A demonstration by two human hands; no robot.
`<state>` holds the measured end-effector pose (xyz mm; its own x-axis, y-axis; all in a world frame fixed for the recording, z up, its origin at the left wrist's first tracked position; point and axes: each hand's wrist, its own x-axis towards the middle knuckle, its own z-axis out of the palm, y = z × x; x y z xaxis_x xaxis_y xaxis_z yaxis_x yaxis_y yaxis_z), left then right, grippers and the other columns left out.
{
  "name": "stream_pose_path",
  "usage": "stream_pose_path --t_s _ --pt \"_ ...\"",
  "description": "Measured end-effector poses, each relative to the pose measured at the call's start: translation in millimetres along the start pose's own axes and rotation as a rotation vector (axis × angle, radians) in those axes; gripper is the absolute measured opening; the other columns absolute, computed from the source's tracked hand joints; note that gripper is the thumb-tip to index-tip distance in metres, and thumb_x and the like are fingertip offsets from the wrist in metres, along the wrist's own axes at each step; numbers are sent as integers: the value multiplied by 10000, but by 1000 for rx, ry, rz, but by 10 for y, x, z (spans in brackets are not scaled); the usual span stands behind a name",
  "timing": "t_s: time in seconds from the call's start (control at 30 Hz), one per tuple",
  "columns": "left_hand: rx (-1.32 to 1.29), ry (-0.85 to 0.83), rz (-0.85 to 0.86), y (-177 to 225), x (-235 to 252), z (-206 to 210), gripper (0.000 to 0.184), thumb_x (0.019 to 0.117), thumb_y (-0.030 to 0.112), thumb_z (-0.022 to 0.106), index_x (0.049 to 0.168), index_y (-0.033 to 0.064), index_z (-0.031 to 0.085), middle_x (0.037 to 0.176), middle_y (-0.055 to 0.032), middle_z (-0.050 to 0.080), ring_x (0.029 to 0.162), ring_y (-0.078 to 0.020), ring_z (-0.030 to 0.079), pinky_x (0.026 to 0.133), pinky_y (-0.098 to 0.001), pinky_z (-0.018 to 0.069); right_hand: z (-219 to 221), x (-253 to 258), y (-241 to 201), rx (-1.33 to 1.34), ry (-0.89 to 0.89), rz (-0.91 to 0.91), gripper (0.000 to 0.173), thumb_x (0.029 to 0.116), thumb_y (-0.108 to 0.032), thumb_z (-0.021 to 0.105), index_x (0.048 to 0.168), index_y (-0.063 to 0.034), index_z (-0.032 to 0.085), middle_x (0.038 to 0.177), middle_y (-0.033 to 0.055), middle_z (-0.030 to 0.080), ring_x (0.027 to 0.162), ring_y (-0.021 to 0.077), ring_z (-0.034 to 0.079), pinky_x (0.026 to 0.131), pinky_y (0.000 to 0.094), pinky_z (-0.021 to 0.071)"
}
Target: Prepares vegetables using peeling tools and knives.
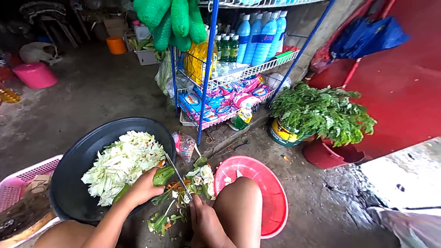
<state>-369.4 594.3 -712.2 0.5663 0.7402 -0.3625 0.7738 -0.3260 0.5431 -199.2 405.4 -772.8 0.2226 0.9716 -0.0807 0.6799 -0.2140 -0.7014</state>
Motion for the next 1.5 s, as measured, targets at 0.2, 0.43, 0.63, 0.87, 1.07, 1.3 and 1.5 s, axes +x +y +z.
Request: stream_pose_path --t_s 0.2,0.43,0.63,0.87,1.07,1.3,1.5 --pt "104 -45 28 65 25 68 725 841 302 811 1434 23 501 1326 -205 615 1241 -324 606 1085 -504 474 -56 3 -106 -76 -179 179 404 1111 -253 371 1432 -47 505 1143 211 703 982 364 737 875 512 593" --pt "-411 -171 202 261 -155 313 750 796 232 789 1456 49 484 1298 -135 641 1154 -213 652 998 -408 549 190 478 121 200 -364 437 498 1125 -271 348 1562 -33 345 1331 264 633 1261 396 623 1077 573 476" --pt "-1423 76 -161 -35 -47 296 379 1093 394 432 1306 98 534 1079 -88 654 898 -178 667 788 -325 580 225 479 314 647 -114 351 472 1128 -313 351 1529 -65 370 754 96 576 571 222 592 580 426 561" --pt "-1770 265 -413 152 -14 308 430 1093 421 408 1302 59 508 1091 -184 681 886 -278 714 769 -398 614 181 196 16 591 15 22 365 1078 -242 458 1345 1 508 709 66 619 553 174 633 579 377 593" --pt "-1846 290 -392 352 -7 417 491 1096 505 345 1265 79 521 1091 -159 647 949 -283 674 820 -449 583 184 91 -174 274 224 -242 290 1051 -223 526 1234 -8 590 714 65 676 593 175 682 576 373 594" --pt "-1808 343 -413 546 -91 461 491 1098 497 356 1258 72 541 1023 -167 660 873 -289 682 750 -457 588 171 68 -240 170 246 -251 286 1042 -207 510 1205 10 603 715 80 677 617 200 699 592 383 597" --pt "-1732 559 -279 518 -56 595 496 1117 462 346 1248 35 562 1038 -168 663 910 -277 683 785 -456 591 -2 53 -391 180 7 -94 346 1095 -245 435 1314 6 529 785 132 674 734 282 715 712 461 597"
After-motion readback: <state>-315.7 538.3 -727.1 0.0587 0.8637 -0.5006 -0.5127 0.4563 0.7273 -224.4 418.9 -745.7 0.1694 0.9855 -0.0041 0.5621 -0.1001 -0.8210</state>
